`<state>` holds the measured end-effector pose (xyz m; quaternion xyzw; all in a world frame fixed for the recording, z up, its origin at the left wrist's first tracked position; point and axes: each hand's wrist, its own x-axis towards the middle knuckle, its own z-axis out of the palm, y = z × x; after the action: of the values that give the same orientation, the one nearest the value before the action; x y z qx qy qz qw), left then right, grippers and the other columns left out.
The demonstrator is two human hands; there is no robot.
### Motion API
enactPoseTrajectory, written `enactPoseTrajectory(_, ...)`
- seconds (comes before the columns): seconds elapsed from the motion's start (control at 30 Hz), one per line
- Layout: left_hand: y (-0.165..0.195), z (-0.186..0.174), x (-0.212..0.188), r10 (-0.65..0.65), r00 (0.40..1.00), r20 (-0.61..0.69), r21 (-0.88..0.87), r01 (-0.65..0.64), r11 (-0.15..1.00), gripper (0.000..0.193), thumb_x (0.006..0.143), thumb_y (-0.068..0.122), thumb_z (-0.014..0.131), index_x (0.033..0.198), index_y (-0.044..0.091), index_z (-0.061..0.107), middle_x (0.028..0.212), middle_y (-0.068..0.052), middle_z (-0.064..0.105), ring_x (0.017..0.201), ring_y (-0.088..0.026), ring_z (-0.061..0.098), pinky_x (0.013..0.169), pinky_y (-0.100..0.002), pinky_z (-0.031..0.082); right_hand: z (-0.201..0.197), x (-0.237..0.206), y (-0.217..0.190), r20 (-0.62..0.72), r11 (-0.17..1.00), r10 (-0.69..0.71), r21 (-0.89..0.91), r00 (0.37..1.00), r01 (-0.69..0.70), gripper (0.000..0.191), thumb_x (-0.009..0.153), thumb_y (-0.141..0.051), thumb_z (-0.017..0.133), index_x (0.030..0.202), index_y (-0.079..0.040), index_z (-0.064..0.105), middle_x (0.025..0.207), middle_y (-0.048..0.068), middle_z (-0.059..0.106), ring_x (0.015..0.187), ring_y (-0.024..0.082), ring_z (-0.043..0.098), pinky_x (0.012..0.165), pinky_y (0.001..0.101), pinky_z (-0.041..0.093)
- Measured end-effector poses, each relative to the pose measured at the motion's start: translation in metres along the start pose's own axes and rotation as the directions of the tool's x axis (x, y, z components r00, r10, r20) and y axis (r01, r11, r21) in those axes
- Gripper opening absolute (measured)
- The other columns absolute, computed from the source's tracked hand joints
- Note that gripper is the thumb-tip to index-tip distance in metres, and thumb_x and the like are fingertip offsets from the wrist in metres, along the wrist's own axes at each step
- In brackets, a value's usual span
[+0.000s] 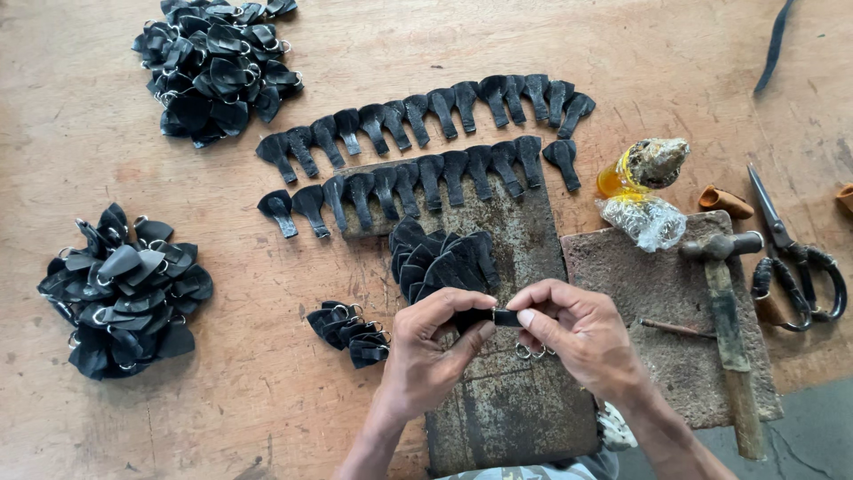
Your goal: The person picks up black rubber pieces and small metal rings from the workbench and joins them together by hand, pressing and folding the rubber around the ring, then places the finished piece onto a growing pile on the bench.
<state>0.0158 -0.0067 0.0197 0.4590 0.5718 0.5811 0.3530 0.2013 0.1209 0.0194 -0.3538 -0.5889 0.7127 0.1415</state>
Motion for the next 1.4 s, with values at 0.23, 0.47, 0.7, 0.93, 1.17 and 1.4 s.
enactPoseTrajectory(0.23, 0.000, 0.002, -0.004, -0.305, 0.952, 0.025, -0.464, 0.281, 0.840, 0.030, 0.082, 0.006, 0.080, 0.106, 0.007, 0.062, 0.091, -0.003, 0.070, 0.071, -0.007, 0.067, 0.058, -0.023, 0.058, -0.005, -0.005, -0.004, 0.043, 0.995, 0.022, 0.092, 0.999, -0.025, 0.034, 0.090, -0.020, 0.066, 0.121, -0.007, 0.072, 0.098, 0.011, 0.079, 0.083, 0.016, 0.075, 0.068, 0.0277, 0.065)
enactPoseTrajectory(0.47, -0.001, 0.004, -0.003, 0.002, 0.998, -0.069, -0.019, -0.003, 1.000, 0.018, 0.085, 0.000, 0.082, 0.098, 0.002, 0.069, 0.094, -0.006, 0.070, 0.081, -0.009, 0.067, 0.067, -0.020, 0.056, 0.005, 0.001, 0.014, 0.064, 0.981, -0.038, 0.190, 0.997, 0.025, 0.031, 0.080, -0.009, 0.081, 0.109, 0.000, 0.074, 0.098, 0.009, 0.076, 0.085, 0.014, 0.072, 0.074, 0.0272, 0.063)
enactPoseTrajectory(0.7, -0.003, 0.000, -0.002, -0.032, 0.999, 0.000, -0.118, 0.032, 0.993, 0.030, 0.081, -0.011, 0.065, 0.105, 0.002, 0.076, 0.117, -0.010, 0.069, 0.099, -0.017, 0.075, 0.083, -0.029, 0.067, -0.008, 0.010, 0.030, 0.124, 0.909, 0.015, 0.411, 0.992, -0.065, 0.017, 0.083, -0.007, 0.082, 0.096, 0.000, 0.073, 0.084, 0.008, 0.073, 0.073, 0.012, 0.067, 0.063, 0.0259, 0.057)
enactPoseTrajectory(0.93, 0.003, 0.006, -0.003, 0.051, 0.997, -0.056, 0.050, -0.048, 0.998, 0.023, 0.086, 0.011, 0.081, 0.105, -0.001, 0.075, 0.111, -0.011, 0.068, 0.094, -0.016, 0.072, 0.078, -0.026, 0.064, 0.007, 0.006, 0.045, -0.084, 0.920, -0.012, 0.388, 0.996, 0.044, 0.017, 0.089, -0.014, 0.077, 0.097, -0.001, 0.069, 0.082, 0.006, 0.070, 0.072, 0.011, 0.064, 0.065, 0.0252, 0.056)
enactPoseTrajectory(1.17, -0.002, 0.009, 0.002, -0.158, 0.978, -0.139, -0.011, 0.158, 0.987, 0.017, 0.092, 0.017, 0.076, 0.093, 0.001, 0.078, 0.101, -0.008, 0.074, 0.071, -0.010, 0.066, 0.057, -0.025, 0.057, 0.012, 0.009, 0.019, -0.013, 0.934, 0.080, 0.351, 0.997, -0.070, 0.018, 0.089, -0.014, 0.074, 0.099, 0.000, 0.069, 0.084, 0.006, 0.072, 0.074, 0.014, 0.068, 0.066, 0.0282, 0.060)
enactPoseTrajectory(1.4, 0.000, 0.003, 0.000, -0.086, 0.994, -0.066, 0.050, 0.090, 0.995, 0.016, 0.091, 0.017, 0.076, 0.095, 0.002, 0.077, 0.103, -0.007, 0.072, 0.080, -0.010, 0.071, 0.067, -0.025, 0.063, 0.004, 0.012, 0.002, 0.061, 0.957, 0.188, 0.215, 0.980, -0.197, 0.043, 0.079, -0.006, 0.077, 0.121, 0.002, 0.071, 0.100, 0.013, 0.080, 0.087, 0.017, 0.075, 0.079, 0.0292, 0.064)
